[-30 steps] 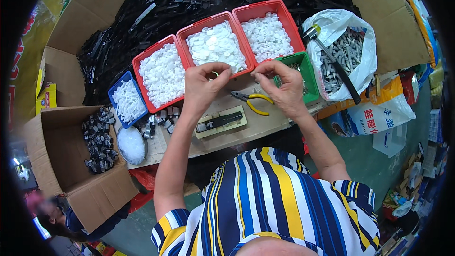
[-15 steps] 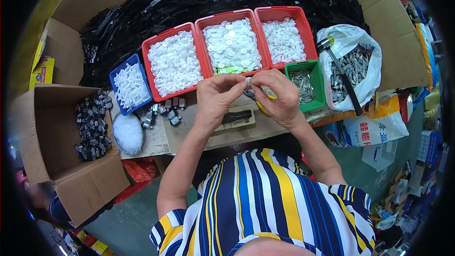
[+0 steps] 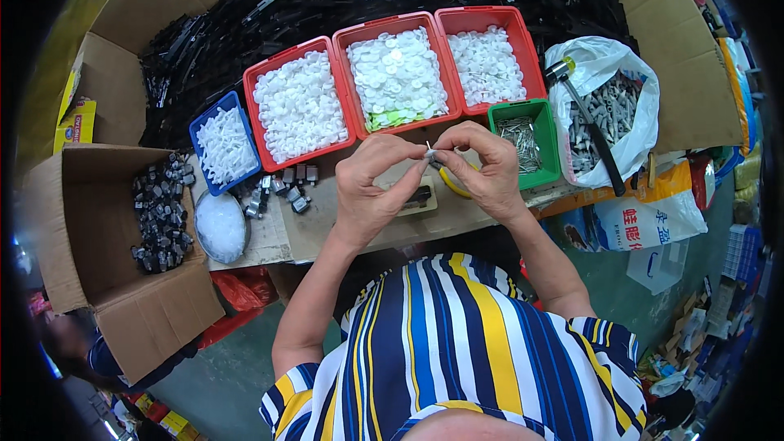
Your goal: The person assembles small padlocks at a workbench. They place a metal lock body into a wooden jig, insert a white plastic pin, and use a hammer to strike the pin into the lock. The person then uses pliers to adjust the components and places the finished lock into a cardboard box. This process is repeated multiple times.
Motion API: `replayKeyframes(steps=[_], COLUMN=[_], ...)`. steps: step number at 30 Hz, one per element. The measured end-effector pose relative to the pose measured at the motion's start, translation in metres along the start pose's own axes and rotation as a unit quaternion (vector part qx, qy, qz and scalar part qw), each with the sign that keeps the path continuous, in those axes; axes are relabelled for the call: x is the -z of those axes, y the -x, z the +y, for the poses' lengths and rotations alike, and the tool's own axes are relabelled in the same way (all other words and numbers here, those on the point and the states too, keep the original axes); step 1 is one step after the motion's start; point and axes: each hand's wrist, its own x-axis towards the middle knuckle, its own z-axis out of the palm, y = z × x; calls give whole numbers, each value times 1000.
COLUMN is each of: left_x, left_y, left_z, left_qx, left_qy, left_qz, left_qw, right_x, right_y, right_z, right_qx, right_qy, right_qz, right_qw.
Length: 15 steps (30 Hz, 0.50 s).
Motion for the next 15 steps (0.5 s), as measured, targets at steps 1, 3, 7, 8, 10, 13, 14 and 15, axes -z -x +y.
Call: replayKeyframes(steps=[1,3,7,8,10,13,14,15], left_x=[2,5,10,13,18,29,30,30], left_y=[2,7,22,26,35,56,64,73], left_z=[2,4,0,-2,1,0,-2,-4], left_qx=[12,30,35,32,31,10,0,-5], left_qy=[4,-7,-63,-76,-112,-197,-231,-255], left_qz=[2,-2,-15,-15,-4,11,15,18], left_qw=[1000,1000,997,996,993,980,973,967], right_x=[0,-4,-18,-24,-30,-41,-45,-49], right_y=[1,5,14,18,21,29,32,35], right_z=[0,0,1,4,6,15,18,19], right_qx=[16,35,68,71,87,92,95,99], right_qy=[12,22,21,29,64,100,107,114], right_qz=[-3,-4,-22,-20,-37,-66,-71,-78], right_qw=[1000,999,997,997,993,989,987,985])
